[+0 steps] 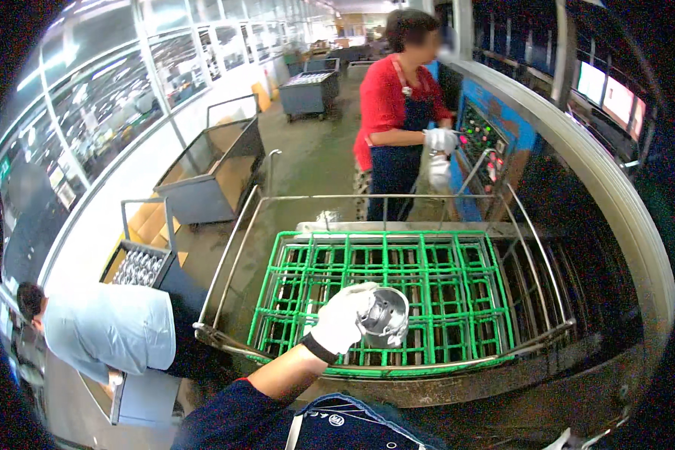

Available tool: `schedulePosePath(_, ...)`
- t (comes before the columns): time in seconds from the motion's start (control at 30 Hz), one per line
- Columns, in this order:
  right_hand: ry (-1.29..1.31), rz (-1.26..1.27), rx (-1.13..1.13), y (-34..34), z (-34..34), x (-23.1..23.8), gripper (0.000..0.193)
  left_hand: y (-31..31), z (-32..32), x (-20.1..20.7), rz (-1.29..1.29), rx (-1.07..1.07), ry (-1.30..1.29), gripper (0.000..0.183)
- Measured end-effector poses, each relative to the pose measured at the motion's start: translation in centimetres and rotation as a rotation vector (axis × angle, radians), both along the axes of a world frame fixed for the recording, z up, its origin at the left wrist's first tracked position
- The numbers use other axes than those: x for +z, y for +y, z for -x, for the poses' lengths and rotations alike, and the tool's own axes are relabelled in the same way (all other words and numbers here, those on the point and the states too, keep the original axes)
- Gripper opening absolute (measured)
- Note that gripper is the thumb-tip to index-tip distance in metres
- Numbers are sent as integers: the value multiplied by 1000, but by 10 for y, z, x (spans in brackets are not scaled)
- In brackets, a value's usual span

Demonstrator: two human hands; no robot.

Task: Inspecting metal pistons at a workstation and placing them into storage bins.

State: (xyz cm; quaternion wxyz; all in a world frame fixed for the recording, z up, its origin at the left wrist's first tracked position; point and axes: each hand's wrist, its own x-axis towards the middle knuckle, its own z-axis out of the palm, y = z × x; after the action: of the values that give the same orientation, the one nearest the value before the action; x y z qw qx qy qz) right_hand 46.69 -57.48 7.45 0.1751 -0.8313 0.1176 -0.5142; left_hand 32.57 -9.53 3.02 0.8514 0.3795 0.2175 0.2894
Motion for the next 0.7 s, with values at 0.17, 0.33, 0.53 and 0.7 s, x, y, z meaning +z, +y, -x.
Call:
schedulePosePath(0.17,3,303,207,82,13,30,85,13,63,17,17,7,-48,46)
schedulePosePath(0.33,283,-461,761,142,1,8,56,2,100,53,-3,-62,-135,43)
schedulePosePath(0.53,611,-185,1534,290,58,-2,44,-27,123,75,89,-230,-218,39)
schedulePosePath(0.7,445,319,1953,310,64,-74,29,-41,146,73,107,-242,-285,41)
